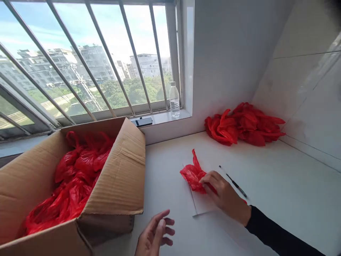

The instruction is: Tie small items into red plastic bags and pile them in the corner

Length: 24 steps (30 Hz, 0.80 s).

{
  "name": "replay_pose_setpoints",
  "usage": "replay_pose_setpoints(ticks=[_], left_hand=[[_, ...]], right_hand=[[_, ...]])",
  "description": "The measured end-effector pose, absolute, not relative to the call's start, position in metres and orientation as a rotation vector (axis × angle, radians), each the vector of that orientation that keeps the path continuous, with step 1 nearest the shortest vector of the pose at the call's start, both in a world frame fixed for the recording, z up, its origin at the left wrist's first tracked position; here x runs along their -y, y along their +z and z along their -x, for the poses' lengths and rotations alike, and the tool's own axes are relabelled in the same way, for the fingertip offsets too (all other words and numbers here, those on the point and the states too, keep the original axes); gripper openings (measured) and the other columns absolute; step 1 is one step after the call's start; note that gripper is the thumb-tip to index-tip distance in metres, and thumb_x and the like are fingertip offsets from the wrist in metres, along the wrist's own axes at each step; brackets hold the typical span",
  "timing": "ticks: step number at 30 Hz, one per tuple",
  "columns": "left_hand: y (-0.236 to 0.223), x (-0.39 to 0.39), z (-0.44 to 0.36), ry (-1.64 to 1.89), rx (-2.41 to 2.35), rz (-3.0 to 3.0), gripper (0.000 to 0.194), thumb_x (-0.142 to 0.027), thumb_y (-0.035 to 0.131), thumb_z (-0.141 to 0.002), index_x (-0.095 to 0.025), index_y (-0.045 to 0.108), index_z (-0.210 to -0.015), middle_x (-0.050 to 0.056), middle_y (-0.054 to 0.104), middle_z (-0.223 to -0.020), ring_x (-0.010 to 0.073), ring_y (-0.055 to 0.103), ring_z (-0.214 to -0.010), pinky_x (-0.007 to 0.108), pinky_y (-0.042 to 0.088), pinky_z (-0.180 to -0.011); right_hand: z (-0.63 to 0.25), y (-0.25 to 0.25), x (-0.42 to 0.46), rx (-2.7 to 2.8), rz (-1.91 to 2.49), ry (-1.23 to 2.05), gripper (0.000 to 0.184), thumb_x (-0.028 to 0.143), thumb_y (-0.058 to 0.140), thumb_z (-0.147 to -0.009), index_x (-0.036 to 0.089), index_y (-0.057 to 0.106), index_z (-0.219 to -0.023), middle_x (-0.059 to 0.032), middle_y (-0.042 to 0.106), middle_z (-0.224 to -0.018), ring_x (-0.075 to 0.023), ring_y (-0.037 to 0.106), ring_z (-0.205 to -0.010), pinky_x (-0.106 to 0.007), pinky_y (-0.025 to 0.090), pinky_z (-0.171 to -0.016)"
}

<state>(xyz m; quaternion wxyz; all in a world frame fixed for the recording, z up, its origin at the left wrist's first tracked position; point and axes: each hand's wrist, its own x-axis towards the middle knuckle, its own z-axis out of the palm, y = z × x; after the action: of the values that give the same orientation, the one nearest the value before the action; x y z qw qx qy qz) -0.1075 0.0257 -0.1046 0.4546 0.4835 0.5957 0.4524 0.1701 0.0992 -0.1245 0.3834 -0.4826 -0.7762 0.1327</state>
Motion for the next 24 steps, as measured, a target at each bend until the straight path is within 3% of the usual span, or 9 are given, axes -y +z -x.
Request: replay_pose_setpoints(ticks=[1,3,4,7,10,13,17,20,24], left_hand=[[-0.109,-0.026,0.103,1.116,-1.528,-1.323,0.062,-0.072,0.052,-0.092,-0.02,0.078,-0.112,0.015,0.079,-0.096,0.03,0.074,-0.084,0.041,0.062,-0.066],[-0.116,-0.024,0.098,1.098,-1.61,-1.4,0.052,-0.063,0.064,-0.089,-0.022,0.075,-0.12,0.016,0.073,-0.124,0.033,0.068,-0.11,0.048,0.058,-0.088],[-0.119,-0.022,0.096,1.071,-1.626,-1.431,0.049,-0.058,0.065,-0.091,-0.023,0.073,-0.124,0.015,0.07,-0.128,0.0328,0.065,-0.115,0.05,0.055,-0.094],[-0.126,-0.014,0.087,0.963,-1.601,-1.488,0.034,-0.048,0.068,-0.092,-0.028,0.076,-0.119,0.011,0.071,-0.124,0.0328,0.062,-0.118,0.055,0.049,-0.103],[-0.13,-0.006,0.077,0.906,-1.573,-1.512,0.029,-0.041,0.07,-0.092,-0.029,0.077,-0.118,0.01,0.072,-0.126,0.0351,0.06,-0.124,0.059,0.045,-0.108],[-0.13,-0.002,0.072,0.91,-1.525,-1.492,0.031,-0.035,0.066,-0.095,-0.029,0.075,-0.125,0.011,0.073,-0.128,0.0332,0.065,-0.121,0.055,0.051,-0.103],[-0.119,0.004,0.077,0.97,-1.446,-1.423,0.026,-0.034,0.062,-0.097,-0.028,0.076,-0.117,0.009,0.074,-0.123,0.0277,0.07,-0.112,0.043,0.059,-0.093],[-0.112,0.014,0.088,1.034,-1.477,-1.361,0.019,-0.036,0.066,-0.095,-0.026,0.076,-0.108,0.008,0.074,-0.116,0.0259,0.069,-0.111,0.037,0.057,-0.093],[-0.107,0.026,0.103,1.092,-1.512,-1.229,0.022,-0.042,0.06,-0.1,-0.026,0.07,-0.11,0.004,0.075,-0.105,0.0213,0.071,-0.092,0.031,0.058,-0.079]], right_hand=[[-0.165,-0.13,-0.073,2.079,1.124,0.386,0.02,0.015,0.045,-0.107,0.025,0.061,-0.112,-0.0042,0.064,-0.107,-0.0193,0.061,-0.099,-0.037,0.055,-0.088],[-0.158,-0.138,-0.029,2.203,0.984,0.48,0.02,0.012,0.048,-0.104,0.024,0.062,-0.112,-0.0044,0.065,-0.104,-0.0205,0.06,-0.094,-0.038,0.054,-0.082],[-0.157,-0.14,-0.013,2.216,0.963,0.536,0.019,0.012,0.051,-0.103,0.024,0.062,-0.112,-0.0043,0.065,-0.103,-0.021,0.06,-0.093,-0.04,0.054,-0.081],[-0.156,-0.141,0.008,2.071,1.049,0.707,0.021,0.015,0.053,-0.103,0.026,0.062,-0.118,-0.004,0.066,-0.106,-0.0218,0.061,-0.098,-0.041,0.054,-0.085],[-0.154,-0.139,0.002,1.927,1.238,0.671,0.027,0.017,0.049,-0.105,0.027,0.058,-0.129,-0.0063,0.066,-0.118,-0.024,0.06,-0.111,-0.047,0.052,-0.096],[-0.148,-0.136,-0.011,1.981,1.353,0.645,0.026,0.018,0.054,-0.103,0.024,0.058,-0.128,-0.0073,0.066,-0.12,-0.0262,0.06,-0.112,-0.053,0.047,-0.101],[-0.144,-0.128,-0.016,2.021,1.278,0.695,0.018,0.011,0.051,-0.103,0.024,0.063,-0.109,-0.0014,0.069,-0.102,-0.0214,0.062,-0.097,-0.047,0.046,-0.094],[-0.151,-0.12,-0.011,1.949,1.263,0.592,0.019,0.011,0.05,-0.104,0.025,0.062,-0.106,0.0007,0.068,-0.099,-0.019,0.061,-0.093,-0.044,0.044,-0.093],[-0.162,-0.111,0.0,1.814,1.32,0.529,0.013,0.016,0.05,-0.105,0.025,0.059,-0.106,-0.0013,0.065,-0.1,-0.02,0.059,-0.097,-0.04,0.046,-0.087]])
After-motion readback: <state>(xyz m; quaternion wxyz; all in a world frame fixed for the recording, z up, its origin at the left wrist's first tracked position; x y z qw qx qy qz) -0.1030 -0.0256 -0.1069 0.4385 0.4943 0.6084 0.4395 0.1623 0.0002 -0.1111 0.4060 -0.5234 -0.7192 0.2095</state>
